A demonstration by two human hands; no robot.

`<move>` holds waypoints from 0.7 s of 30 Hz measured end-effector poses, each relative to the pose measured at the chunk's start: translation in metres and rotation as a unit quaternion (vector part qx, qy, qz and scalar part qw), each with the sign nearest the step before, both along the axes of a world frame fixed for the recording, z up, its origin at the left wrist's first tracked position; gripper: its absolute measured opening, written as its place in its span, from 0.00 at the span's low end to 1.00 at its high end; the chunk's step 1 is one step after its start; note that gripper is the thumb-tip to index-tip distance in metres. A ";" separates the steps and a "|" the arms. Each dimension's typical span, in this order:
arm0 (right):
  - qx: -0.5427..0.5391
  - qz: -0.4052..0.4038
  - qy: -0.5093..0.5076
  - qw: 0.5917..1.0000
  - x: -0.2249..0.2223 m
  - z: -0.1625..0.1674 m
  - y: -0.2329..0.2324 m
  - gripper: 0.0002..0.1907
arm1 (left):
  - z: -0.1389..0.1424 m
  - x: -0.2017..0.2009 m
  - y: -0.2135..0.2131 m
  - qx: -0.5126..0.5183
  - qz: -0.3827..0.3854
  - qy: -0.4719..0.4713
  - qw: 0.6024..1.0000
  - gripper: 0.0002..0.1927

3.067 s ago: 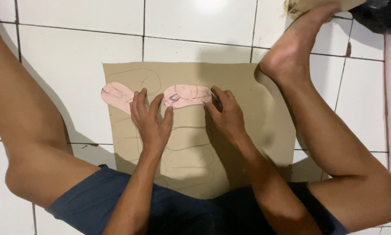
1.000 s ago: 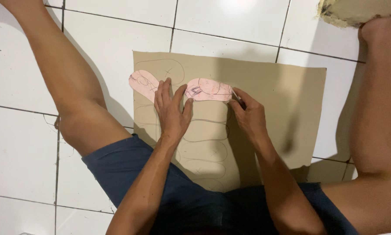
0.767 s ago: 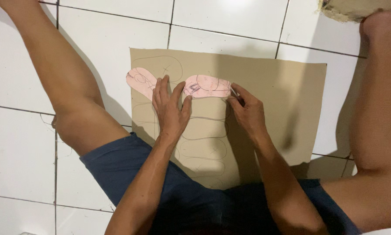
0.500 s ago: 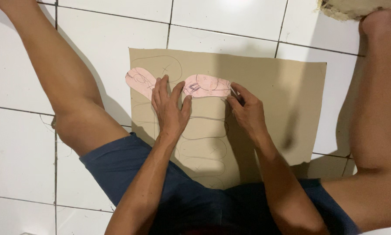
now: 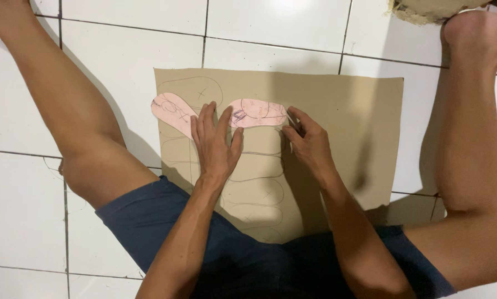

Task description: The person sits on a tiled floor with a cardboard pattern sheet marked with sole outlines. They hold pink sandal insole pieces, turn them over, and mark or trim them with a small hand tool, working one piece at a time and setting finished pieces aside.

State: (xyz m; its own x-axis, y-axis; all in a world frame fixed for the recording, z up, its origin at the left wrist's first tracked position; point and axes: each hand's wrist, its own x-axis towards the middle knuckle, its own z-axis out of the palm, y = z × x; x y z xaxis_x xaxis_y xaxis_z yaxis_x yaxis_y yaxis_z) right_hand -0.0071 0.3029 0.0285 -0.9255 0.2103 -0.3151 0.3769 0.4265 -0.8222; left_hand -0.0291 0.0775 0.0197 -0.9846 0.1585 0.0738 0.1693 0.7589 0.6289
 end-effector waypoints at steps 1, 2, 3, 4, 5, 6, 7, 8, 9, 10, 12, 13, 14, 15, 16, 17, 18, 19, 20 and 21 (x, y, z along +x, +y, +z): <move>-0.014 -0.004 0.006 1.000 -0.001 -0.001 0.000 0.26 | 0.000 0.000 0.000 0.002 -0.001 0.000 1.000 0.27; -0.028 -0.008 0.010 1.000 -0.001 -0.001 0.000 0.26 | -0.001 0.000 0.000 0.004 -0.002 -0.002 1.000 0.27; -0.043 -0.012 0.013 0.999 0.000 -0.001 0.000 0.25 | -0.001 0.000 0.000 0.001 -0.003 -0.002 1.000 0.27; -0.046 -0.012 0.010 0.999 0.000 -0.001 0.000 0.25 | -0.001 0.000 0.000 -0.002 -0.003 -0.002 1.000 0.27; -0.049 -0.013 0.009 0.999 0.000 0.000 -0.001 0.25 | -0.002 0.000 0.000 -0.004 -0.004 0.000 1.000 0.26; -0.052 -0.015 0.008 0.999 0.000 0.000 -0.001 0.25 | -0.002 0.000 0.000 -0.002 -0.003 0.000 1.000 0.26; -0.035 -0.020 -0.018 0.999 -0.001 0.001 -0.001 0.25 | -0.002 0.000 0.000 0.000 -0.003 0.000 1.000 0.26; -0.019 -0.025 -0.046 0.998 -0.001 0.002 -0.002 0.25 | -0.001 0.000 0.000 0.003 -0.002 -0.001 1.000 0.25; -0.003 -0.029 -0.074 0.997 -0.001 0.002 -0.002 0.25 | -0.001 0.000 0.000 0.003 -0.001 -0.003 1.000 0.25; 0.012 -0.013 -0.037 0.999 -0.001 0.002 -0.002 0.25 | -0.001 0.000 0.000 0.004 0.001 -0.005 1.000 0.25; 0.041 0.023 0.037 0.998 0.000 0.002 -0.003 0.24 | -0.001 0.000 0.000 0.002 0.003 -0.006 1.000 0.25; 0.041 0.022 0.029 0.999 0.000 0.002 -0.003 0.24 | -0.001 0.001 0.000 0.001 0.003 -0.005 1.000 0.25; 0.040 0.020 0.020 0.999 0.001 0.002 -0.003 0.24 | -0.001 0.001 0.000 -0.001 0.002 -0.005 1.000 0.25; 0.040 0.018 0.012 0.999 0.002 0.001 -0.003 0.24 | -0.001 0.001 0.000 0.000 0.005 -0.005 1.000 0.25; 0.032 0.023 0.032 0.999 0.002 0.001 -0.003 0.24 | -0.001 0.001 0.000 0.001 0.006 -0.004 1.000 0.25; 0.024 0.027 0.052 0.998 0.002 0.002 -0.002 0.24 | -0.001 0.001 0.001 0.004 0.007 -0.003 1.000 0.25; 0.017 0.031 0.071 0.997 0.003 0.002 -0.002 0.24 | -0.002 0.001 0.002 0.005 0.005 0.000 1.000 0.25; 0.027 0.030 0.038 0.998 0.003 0.003 -0.001 0.25 | -0.002 0.001 0.002 0.005 0.004 0.002 1.000 0.25; 0.036 0.030 0.004 0.999 0.003 0.003 -0.001 0.25 | -0.003 0.001 0.003 0.004 0.005 0.004 1.000 0.25; 0.044 0.031 -0.029 0.998 0.003 0.004 -0.001 0.26 | -0.003 0.001 0.003 0.003 0.006 0.004 1.000 0.25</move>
